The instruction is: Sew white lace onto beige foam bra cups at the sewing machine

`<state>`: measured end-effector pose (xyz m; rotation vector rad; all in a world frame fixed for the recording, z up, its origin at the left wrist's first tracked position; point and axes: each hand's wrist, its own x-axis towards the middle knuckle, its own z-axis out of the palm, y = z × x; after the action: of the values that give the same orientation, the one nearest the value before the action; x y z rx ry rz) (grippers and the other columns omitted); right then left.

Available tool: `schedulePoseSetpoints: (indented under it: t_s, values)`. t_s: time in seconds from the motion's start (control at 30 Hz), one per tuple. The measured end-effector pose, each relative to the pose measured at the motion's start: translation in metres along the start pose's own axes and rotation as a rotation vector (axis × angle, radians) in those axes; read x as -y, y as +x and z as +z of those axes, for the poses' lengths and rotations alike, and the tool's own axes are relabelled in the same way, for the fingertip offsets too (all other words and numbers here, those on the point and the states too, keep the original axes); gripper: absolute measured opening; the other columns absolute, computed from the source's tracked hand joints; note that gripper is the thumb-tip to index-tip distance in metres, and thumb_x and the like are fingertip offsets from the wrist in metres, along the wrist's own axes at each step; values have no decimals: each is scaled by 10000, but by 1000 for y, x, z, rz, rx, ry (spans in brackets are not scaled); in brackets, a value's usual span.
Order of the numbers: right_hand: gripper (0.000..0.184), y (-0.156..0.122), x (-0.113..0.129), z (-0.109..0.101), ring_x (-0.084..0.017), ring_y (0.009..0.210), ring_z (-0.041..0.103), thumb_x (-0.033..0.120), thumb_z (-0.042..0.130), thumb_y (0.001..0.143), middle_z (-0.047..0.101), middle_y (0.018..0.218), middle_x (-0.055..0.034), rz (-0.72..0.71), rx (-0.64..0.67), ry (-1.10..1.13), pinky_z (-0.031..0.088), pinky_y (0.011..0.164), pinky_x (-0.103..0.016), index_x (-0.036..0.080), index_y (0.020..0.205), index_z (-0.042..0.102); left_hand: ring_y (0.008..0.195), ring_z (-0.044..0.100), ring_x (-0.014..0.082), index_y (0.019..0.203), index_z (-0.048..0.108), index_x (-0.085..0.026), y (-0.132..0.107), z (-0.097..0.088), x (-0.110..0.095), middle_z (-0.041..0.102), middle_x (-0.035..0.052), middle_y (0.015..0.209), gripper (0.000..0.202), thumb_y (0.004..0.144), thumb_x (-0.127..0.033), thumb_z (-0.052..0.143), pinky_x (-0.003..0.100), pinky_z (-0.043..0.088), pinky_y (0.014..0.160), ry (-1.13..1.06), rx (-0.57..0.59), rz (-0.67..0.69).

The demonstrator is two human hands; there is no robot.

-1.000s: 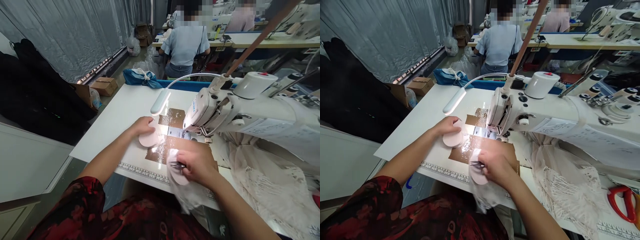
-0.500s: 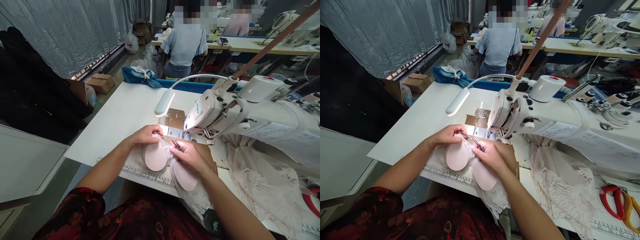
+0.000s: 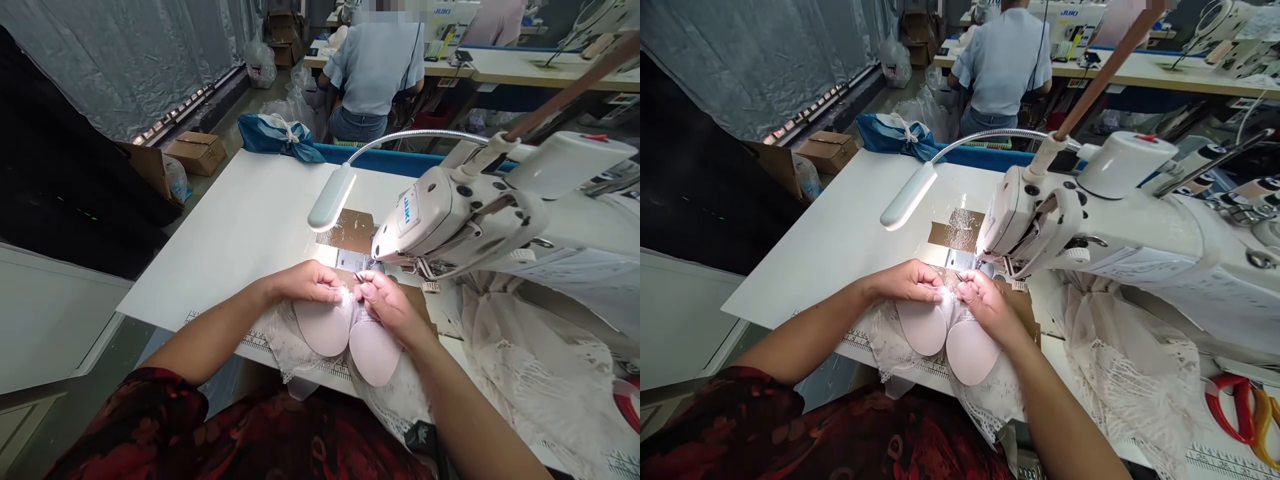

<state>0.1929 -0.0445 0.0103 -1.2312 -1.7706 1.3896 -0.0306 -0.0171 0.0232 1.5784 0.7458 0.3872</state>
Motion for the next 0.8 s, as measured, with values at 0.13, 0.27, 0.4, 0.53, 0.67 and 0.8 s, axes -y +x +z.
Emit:
schedulePoseSetpoints:
  t_s: [0.13, 0.27, 0.4, 0.53, 0.67, 0.8]
  values:
    - [394, -2, 0, -11, -136, 629, 534, 505, 409, 928, 625, 841, -36, 5, 70, -48, 457, 612, -291, 208, 1106, 596, 667, 493, 116, 825, 698, -124, 0, 1, 0, 582, 13, 713, 262, 795, -382, 660, 229, 371, 606, -108, 19, -49]
    - [354, -2, 3, -13, -177, 762, 596, 480, 563, 853, 658, 917, -63, -10, 102, -51, 493, 685, -316, 202, 1053, 651, 707, 523, 131, 858, 717, -123, 1, 3, -1, 621, 35, 757, 277, 813, -387, 647, 244, 400, 647, -138, 20, -52]
    - [311, -2, 6, -9, -159, 699, 582, 452, 613, 818, 632, 799, -33, 13, 160, 16, 484, 615, -288, 192, 987, 638, 612, 463, 101, 728, 694, -120, 2, 3, -1, 566, 7, 655, 305, 788, -418, 670, 224, 345, 556, -125, 24, -61]
    - [260, -1, 8, -7, -154, 705, 585, 417, 630, 807, 637, 813, -36, -1, 148, 8, 476, 603, -276, 185, 925, 638, 588, 423, 85, 691, 675, -113, 3, 4, -2, 525, -2, 630, 304, 781, -403, 681, 214, 315, 526, -139, 36, -61]
    - [248, -1, 9, -6, -157, 723, 595, 401, 614, 826, 650, 831, -42, -16, 184, -2, 478, 613, -278, 185, 943, 651, 554, 348, 71, 640, 639, -103, 4, 4, -3, 440, -22, 576, 318, 772, -389, 685, 210, 244, 483, -112, 68, -72]
    - [216, 0, 10, -5, -158, 735, 601, 380, 611, 831, 653, 828, -37, -34, 186, -36, 478, 627, -279, 189, 920, 659, 541, 304, 68, 617, 602, -101, 4, 3, -2, 378, -34, 560, 375, 771, -433, 684, 221, 204, 478, -96, 104, -85]
